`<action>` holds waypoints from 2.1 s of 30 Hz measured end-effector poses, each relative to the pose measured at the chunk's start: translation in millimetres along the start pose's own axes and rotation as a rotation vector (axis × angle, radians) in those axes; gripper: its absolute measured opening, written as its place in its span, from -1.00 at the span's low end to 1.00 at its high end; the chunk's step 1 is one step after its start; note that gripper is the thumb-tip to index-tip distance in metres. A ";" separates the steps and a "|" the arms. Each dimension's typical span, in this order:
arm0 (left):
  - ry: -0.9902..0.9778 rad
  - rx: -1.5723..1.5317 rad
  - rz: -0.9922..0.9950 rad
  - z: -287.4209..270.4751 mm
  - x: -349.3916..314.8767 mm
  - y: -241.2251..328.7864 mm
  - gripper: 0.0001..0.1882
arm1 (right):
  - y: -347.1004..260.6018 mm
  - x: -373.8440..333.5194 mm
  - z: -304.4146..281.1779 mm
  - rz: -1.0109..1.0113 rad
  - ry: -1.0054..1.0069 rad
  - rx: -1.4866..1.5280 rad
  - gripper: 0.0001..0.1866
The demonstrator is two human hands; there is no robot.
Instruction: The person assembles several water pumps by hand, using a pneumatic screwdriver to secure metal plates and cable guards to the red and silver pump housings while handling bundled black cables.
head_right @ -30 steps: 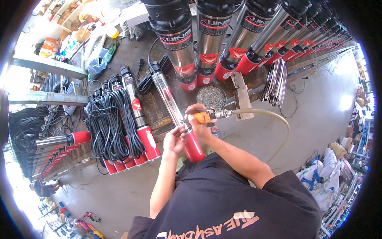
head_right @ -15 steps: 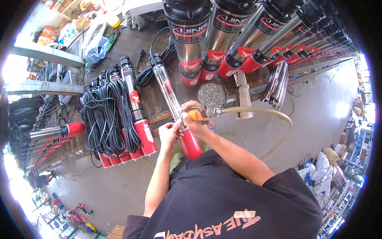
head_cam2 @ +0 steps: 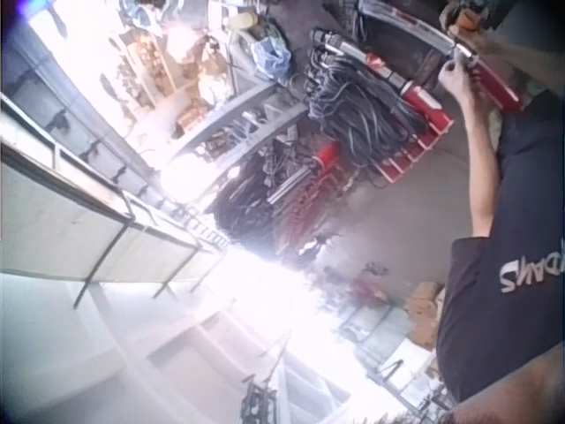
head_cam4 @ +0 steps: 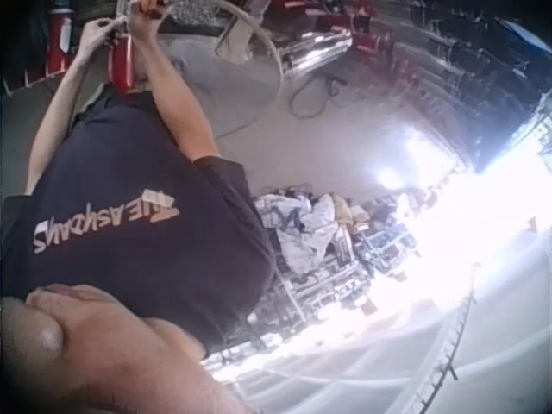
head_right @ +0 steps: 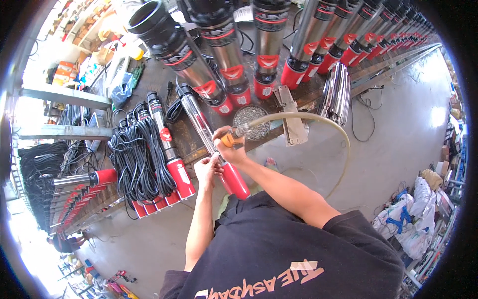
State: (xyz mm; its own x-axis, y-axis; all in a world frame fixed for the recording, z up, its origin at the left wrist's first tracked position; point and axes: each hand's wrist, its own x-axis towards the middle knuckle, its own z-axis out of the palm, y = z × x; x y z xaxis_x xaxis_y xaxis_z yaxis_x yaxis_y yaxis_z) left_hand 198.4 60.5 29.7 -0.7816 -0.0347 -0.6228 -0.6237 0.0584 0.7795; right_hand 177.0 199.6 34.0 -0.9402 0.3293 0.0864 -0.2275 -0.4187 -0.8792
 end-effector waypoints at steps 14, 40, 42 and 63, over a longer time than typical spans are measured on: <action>0.209 0.188 0.207 9.3 -0.8 -7.6 -0.65 | -27.0 -11.6 -27.2 0.107 0.079 0.079 -0.73; 0.448 0.510 0.038 -27.4 -3.2 25.6 -0.16 | 30.0 232.2 133.2 -0.414 -0.423 -1.800 -0.81; 0.445 0.444 0.055 -35.1 -4.5 28.2 -0.18 | 53.7 264.9 125.5 -0.160 -0.657 -2.117 -0.69; 0.420 0.545 0.059 -48.4 61.5 72.2 -0.16 | -14.7 331.1 230.9 -1.091 -1.533 -2.214 -0.85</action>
State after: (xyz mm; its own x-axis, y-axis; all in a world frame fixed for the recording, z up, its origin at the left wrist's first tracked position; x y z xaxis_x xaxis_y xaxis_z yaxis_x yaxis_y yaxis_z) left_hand 104.9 14.4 50.9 -0.8200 -0.3934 -0.4157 -0.5723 0.5613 0.5978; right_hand -189.5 119.4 183.7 -0.4973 -0.8202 -0.2829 -0.7858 0.2875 0.5477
